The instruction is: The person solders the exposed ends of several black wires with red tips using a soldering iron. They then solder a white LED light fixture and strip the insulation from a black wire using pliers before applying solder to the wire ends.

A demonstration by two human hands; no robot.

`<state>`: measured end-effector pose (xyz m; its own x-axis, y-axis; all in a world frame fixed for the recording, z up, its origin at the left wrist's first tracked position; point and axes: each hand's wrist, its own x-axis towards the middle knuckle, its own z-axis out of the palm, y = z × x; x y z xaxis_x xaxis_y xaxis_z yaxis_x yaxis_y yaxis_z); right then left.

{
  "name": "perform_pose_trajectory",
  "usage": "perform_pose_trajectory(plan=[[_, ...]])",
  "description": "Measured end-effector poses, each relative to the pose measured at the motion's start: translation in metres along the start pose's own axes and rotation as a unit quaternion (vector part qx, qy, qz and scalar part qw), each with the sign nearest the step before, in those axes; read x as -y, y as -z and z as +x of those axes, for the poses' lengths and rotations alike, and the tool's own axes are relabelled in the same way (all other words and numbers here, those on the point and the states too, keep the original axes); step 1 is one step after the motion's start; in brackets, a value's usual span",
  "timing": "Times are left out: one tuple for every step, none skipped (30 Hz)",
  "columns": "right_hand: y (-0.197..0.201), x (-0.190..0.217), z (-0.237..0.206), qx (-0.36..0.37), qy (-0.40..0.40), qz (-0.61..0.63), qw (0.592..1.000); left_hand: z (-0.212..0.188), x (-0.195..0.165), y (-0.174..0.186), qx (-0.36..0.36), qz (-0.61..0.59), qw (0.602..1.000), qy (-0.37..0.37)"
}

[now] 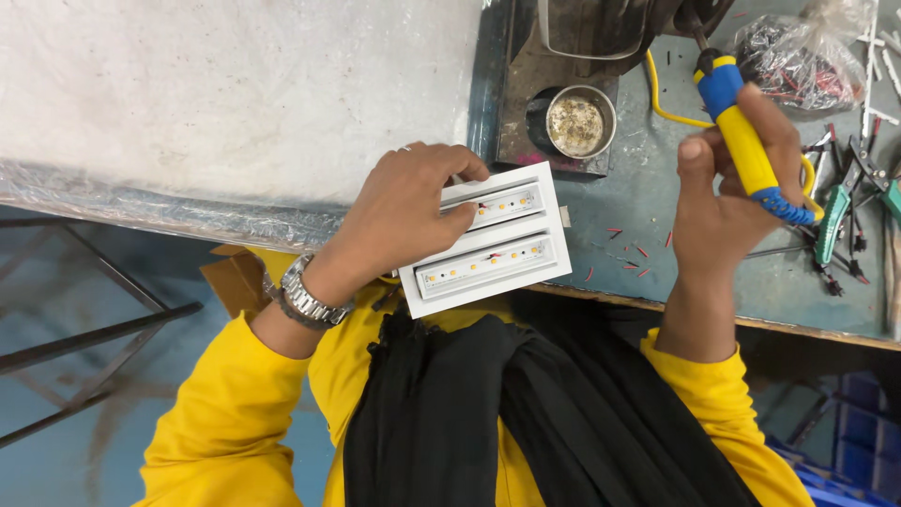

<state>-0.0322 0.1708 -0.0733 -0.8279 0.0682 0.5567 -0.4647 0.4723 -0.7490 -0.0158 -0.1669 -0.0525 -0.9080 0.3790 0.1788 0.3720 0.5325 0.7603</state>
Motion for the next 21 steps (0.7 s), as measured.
perform_pose_trajectory(plan=[[0.0,-0.002,0.003,0.001,-0.005,-0.004,1.0,0.001,-0.002,0.0,-0.001,-0.006,1.0,-0.004],[0.0,-0.005,0.006,-0.006,0.0,0.008,1.0,0.002,-0.004,0.0,0.001,0.0,1.0,0.002],[0.001,-0.008,0.009,-0.013,0.006,0.02,1.0,0.002,-0.006,0.0,0.003,0.005,1.0,0.008],[0.002,-0.013,0.011,-0.029,0.023,0.048,0.998,0.003,-0.007,0.0,0.003,0.011,1.0,0.015],[0.006,-0.017,0.011,-0.048,0.038,0.062,0.996,0.004,-0.009,0.0,0.013,0.02,0.999,0.036],[0.011,-0.022,0.011,-0.066,0.052,0.077,0.993,0.005,-0.011,-0.001,0.024,0.028,0.998,0.057],[0.018,-0.026,0.009,-0.088,0.064,0.077,0.991,0.006,-0.012,-0.001,0.034,0.037,0.996,0.078],[0.026,-0.031,0.006,-0.116,0.076,0.075,0.987,0.006,-0.014,-0.002,0.035,0.044,0.995,0.088],[0.035,-0.034,0.001,-0.144,0.088,0.073,0.983,0.007,-0.015,-0.003,0.037,0.051,0.993,0.097],[0.044,-0.038,-0.004,-0.18,0.099,0.069,0.976,0.008,-0.016,-0.003,0.038,0.059,0.992,0.104],[0.052,-0.039,-0.011,-0.21,0.107,0.085,0.968,0.009,-0.017,-0.003,0.039,0.058,0.991,0.111],[0.06,-0.04,-0.017,-0.24,0.116,0.101,0.959,0.01,-0.017,-0.004,0.041,0.057,0.991,0.118],[0.066,-0.039,-0.024,-0.263,0.123,0.135,0.947,0.011,-0.018,-0.004,0.042,0.056,0.99,0.125],[0.07,-0.037,-0.031,-0.263,0.125,0.153,0.944,0.011,-0.018,-0.005,0.043,0.059,0.989,0.13],[0.072,-0.034,-0.034,-0.262,0.127,0.172,0.941,0.012,-0.018,-0.005,0.043,0.062,0.988,0.134],[0.073,-0.028,-0.039,-0.237,0.124,0.174,0.948,0.012,-0.019,-0.006,0.044,0.066,0.987,0.139],[0.072,-0.023,-0.038,-0.207,0.137,0.171,0.953,0.012,-0.019,-0.006,0.044,0.064,0.987,0.14],[0.071,-0.016,-0.038,-0.178,0.151,0.167,0.958,0.012,-0.019,-0.007,0.043,0.063,0.987,0.141],[0.069,-0.01,-0.033,-0.142,0.179,0.158,0.961,0.012,-0.019,-0.007,0.043,0.061,0.987,0.141],[0.064,-0.001,-0.032,-0.116,0.175,0.158,0.965,0.012,-0.019,-0.008,0.043,0.063,0.987,0.144],[0.061,0.007,-0.029,-0.09,0.171,0.157,0.968,0.013,-0.019,-0.009,0.043,0.065,0.986,0.147]])
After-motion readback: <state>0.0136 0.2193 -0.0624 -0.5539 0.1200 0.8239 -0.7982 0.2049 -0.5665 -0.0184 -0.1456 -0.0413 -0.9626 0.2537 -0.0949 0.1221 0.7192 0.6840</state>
